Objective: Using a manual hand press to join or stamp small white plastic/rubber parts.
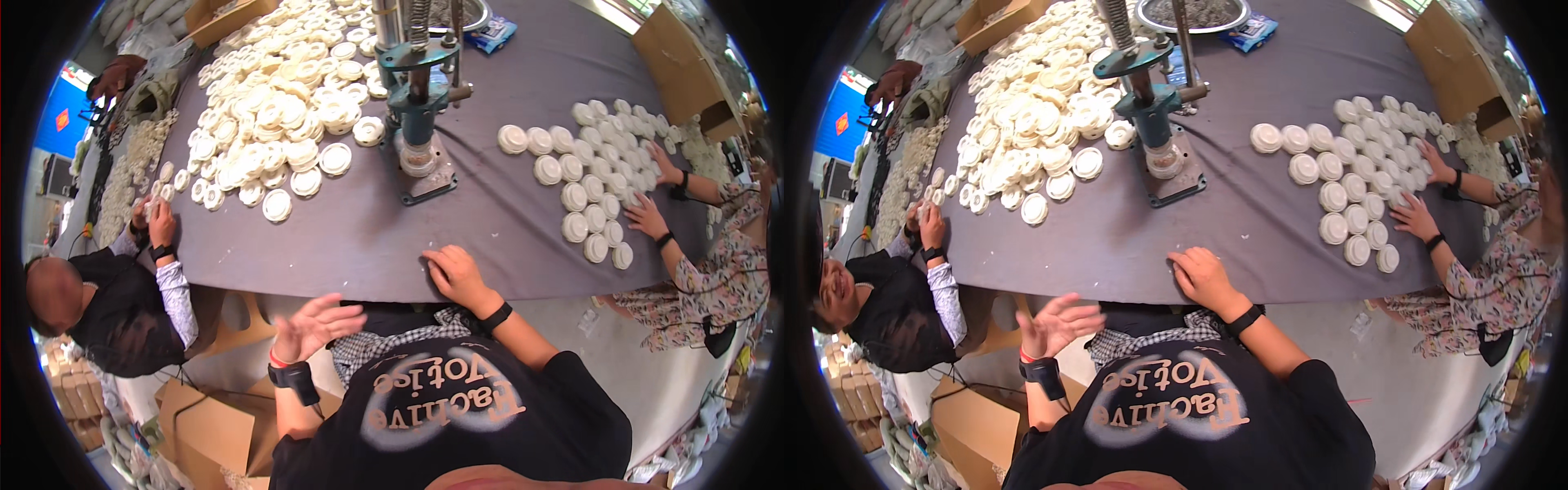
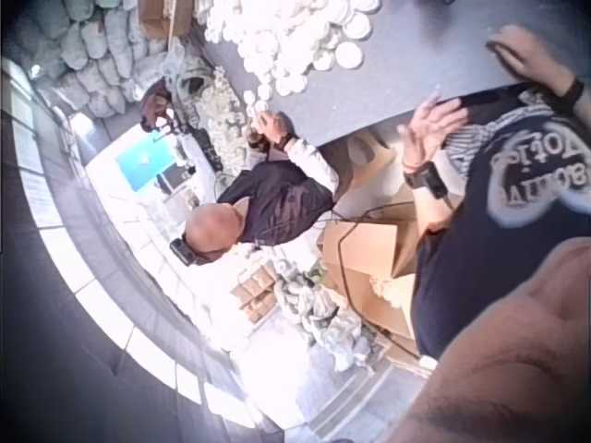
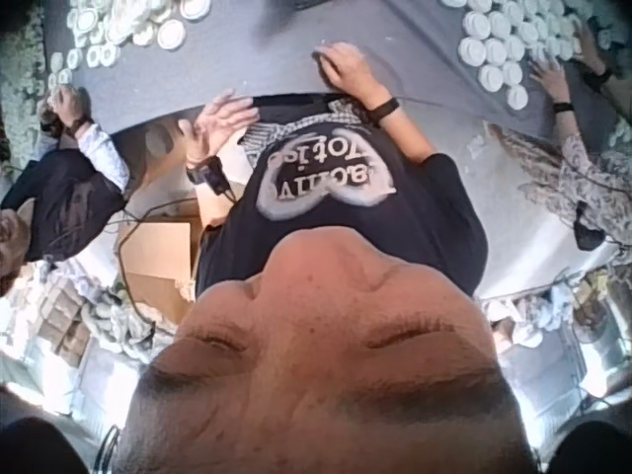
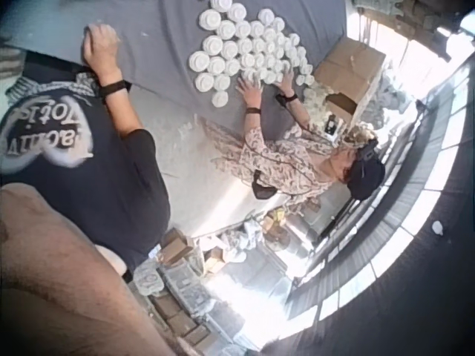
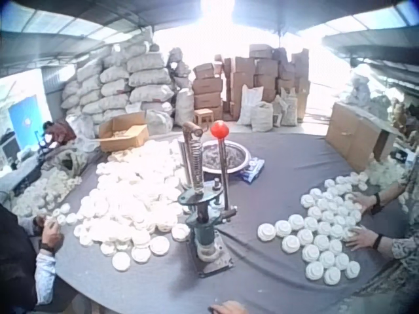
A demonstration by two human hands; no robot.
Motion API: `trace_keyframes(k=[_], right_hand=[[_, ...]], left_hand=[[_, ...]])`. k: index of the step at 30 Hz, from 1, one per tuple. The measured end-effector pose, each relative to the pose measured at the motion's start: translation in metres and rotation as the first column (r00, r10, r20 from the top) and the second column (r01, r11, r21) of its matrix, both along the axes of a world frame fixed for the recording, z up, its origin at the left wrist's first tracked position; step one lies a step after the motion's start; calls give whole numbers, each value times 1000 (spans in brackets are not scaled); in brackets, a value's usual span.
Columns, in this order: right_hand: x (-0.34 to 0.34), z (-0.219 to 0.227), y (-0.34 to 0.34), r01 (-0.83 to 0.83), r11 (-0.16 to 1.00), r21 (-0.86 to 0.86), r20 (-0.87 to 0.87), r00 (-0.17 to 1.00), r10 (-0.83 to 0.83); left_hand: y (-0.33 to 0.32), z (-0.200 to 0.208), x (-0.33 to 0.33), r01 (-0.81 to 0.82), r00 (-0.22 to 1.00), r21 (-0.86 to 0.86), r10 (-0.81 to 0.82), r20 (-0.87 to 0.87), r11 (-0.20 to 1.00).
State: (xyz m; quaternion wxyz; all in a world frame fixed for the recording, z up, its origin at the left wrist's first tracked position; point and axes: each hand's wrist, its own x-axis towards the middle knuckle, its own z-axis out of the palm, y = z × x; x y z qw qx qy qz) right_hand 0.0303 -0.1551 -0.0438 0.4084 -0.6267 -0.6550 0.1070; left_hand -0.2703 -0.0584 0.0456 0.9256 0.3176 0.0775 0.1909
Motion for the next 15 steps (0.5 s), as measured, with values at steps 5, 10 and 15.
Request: trace_keyframes(k=[5,10,15], right_hand=[[23,2,21,177,980,94,-24,984,-175],[90,15,75,481,859,178,121,855,-504],[152,13,117,627,777,46,658,566,-496]], left_hand=[[5,-17,-8,-176,826,403,358,-436,898],[-5,-36,-50,602,416,662,532,-737,447],[-15,-61,-80,-120,856,132,170,-488,984]])
